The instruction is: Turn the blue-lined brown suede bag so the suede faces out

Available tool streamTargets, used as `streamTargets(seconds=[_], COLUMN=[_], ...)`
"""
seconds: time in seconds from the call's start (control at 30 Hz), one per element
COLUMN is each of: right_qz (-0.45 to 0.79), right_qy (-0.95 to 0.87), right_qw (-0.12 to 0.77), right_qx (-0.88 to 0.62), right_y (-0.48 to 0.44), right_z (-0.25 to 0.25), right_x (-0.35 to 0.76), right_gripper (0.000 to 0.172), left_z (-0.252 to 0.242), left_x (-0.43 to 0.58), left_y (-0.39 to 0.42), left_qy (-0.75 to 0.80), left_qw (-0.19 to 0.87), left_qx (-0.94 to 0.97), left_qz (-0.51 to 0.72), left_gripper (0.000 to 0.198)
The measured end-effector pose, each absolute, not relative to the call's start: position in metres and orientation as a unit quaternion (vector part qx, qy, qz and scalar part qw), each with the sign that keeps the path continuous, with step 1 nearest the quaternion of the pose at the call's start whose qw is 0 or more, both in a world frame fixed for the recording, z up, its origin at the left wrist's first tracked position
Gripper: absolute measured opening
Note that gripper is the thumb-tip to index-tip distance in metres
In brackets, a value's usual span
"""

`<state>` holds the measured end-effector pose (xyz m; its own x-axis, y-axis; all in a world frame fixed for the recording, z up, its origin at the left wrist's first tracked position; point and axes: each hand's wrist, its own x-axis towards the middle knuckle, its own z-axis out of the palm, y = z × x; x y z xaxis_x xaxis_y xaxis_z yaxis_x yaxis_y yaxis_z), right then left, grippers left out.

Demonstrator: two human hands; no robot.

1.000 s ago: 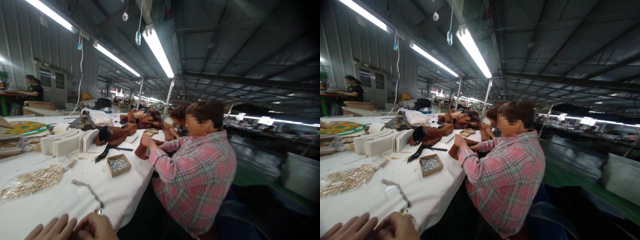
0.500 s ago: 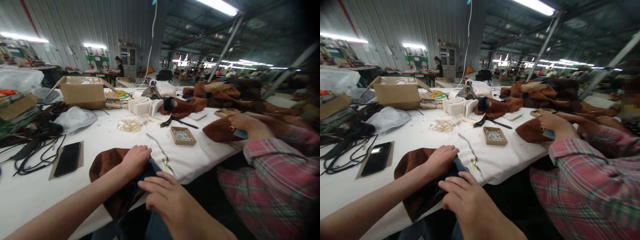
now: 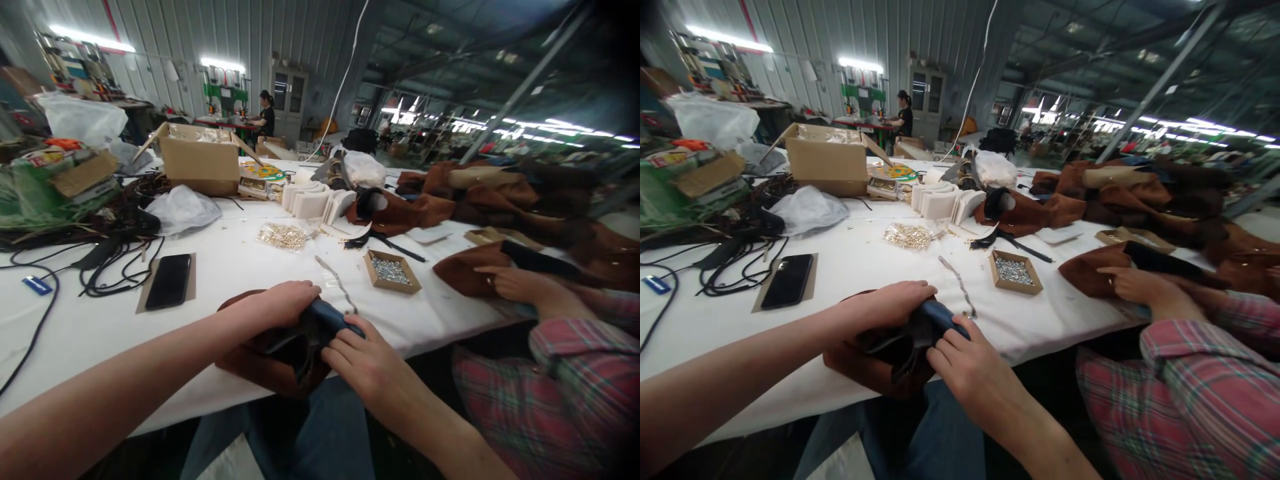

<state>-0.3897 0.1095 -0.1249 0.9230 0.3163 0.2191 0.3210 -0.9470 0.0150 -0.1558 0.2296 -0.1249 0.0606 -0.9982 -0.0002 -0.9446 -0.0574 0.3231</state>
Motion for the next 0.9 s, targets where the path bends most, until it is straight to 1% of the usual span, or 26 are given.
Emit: streamTargets(seconds=[0.1,0.23,0.27,0.33,0.37,0.47,0.5,0.63,0.7,0.77,0.83,0.9], right_qz=[-0.135,-0.151,-0.151,-0.15,-0.15,-0.151,-0.15,-0.143,-0.146,-0.18,-0.261,-0.35], right_qy=[-0.165,-0.153,-0.149,-0.14,-0.134,-0.121,-0.118,-0.107,-0.103,-0.077,-0.001,0.113], right_qw=[0.033,0.054,0.058,0.066,0.07,0.079,0.081,0.107,0.152,0.227,0.306,0.363], right_qx=[-0.976,-0.975,-0.976,-0.977,-0.977,-0.978,-0.978,-0.978,-0.972,-0.954,-0.915,-0.856], right_y=[0.11,0.109,0.109,0.108,0.108,0.106,0.105,0.107,0.108,0.105,0.095,0.078], right_z=[-0.129,-0.135,-0.137,-0.139,-0.141,-0.149,-0.152,-0.157,-0.152,-0.142,-0.131,-0.123], right_x=[-0.394,-0.4,-0.401,-0.403,-0.404,-0.407,-0.408,-0.415,-0.421,-0.427,-0.429,-0.424], right_gripper=[0.025,0.027,0.027,0.027,0.026,0.026,0.026,0.029,0.033,0.033,0.025,0.016], left_z=[-0.132,-0.135,-0.134,-0.131,-0.13,-0.128,-0.129,-0.134,-0.136,-0.134,-0.128,-0.12], left_x=[-0.151,-0.152,-0.155,-0.163,-0.168,-0.185,-0.189,-0.195,-0.193,-0.193,-0.202,-0.222], left_y=[0.23,0.224,0.221,0.217,0.216,0.214,0.214,0.217,0.218,0.219,0.22,0.222], left_qy=[-0.688,-0.671,-0.66,-0.639,-0.629,-0.602,-0.592,-0.55,-0.53,-0.524,-0.539,-0.575], left_qw=[0.125,0.098,0.088,0.072,0.065,0.058,0.059,0.056,0.048,0.04,0.031,0.021], left_qx=[0.705,0.728,0.739,0.76,0.769,0.794,0.802,0.833,0.845,0.849,0.841,0.817], left_qz=[-0.115,-0.105,-0.104,-0.098,-0.09,-0.058,-0.051,-0.036,-0.046,-0.057,-0.034,0.038], left_gripper=[0.046,0.042,0.046,0.059,0.06,0.037,0.033,0.031,0.034,0.038,0.039,0.029])
